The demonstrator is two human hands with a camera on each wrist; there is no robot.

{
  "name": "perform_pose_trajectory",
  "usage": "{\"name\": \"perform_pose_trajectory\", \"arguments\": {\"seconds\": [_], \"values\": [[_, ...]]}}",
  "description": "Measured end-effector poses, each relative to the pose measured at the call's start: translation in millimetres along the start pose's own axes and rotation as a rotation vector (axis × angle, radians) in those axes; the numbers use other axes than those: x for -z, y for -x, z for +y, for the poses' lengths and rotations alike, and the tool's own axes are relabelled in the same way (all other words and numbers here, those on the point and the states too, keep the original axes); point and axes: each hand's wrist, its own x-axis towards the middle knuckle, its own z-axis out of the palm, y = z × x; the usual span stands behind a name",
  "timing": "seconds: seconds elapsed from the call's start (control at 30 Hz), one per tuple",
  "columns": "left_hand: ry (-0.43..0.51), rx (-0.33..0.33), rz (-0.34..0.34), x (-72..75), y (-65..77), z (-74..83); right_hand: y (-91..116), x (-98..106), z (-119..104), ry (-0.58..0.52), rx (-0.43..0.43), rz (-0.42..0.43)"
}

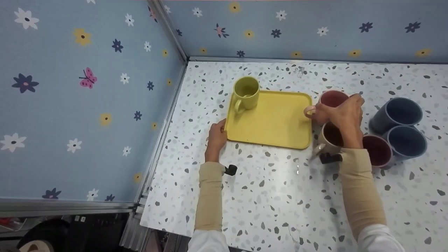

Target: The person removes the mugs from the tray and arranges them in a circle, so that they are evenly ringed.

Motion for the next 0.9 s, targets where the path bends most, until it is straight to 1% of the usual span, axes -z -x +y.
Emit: {"name": "perform_pose_trajectory", "arguments": {"seconds": [0.13,0.37,0.63,0.73,0.9], "values": [[0.008,-0.007,-0.003,0.3,0.8,-0.5,1,1,2,-0.007,-0.013,0.001],[0.052,-0.033,-0.013,2.5,3.4,-0.4,5,4,5,-0.01,-0.04,0.016],[0.038,-0.066,0.019,2.7,2.4,-0.9,9,5,7,-0.003,-0.071,0.018],[0.034,-0.082,0.031,2.1,1.8,-1.5,10,4,8,-0.007,-0.069,0.035],[0.034,-0.096,0.036,1.2,1.2,-2.6,14,0,10,-0.008,-0.04,0.078]]}}
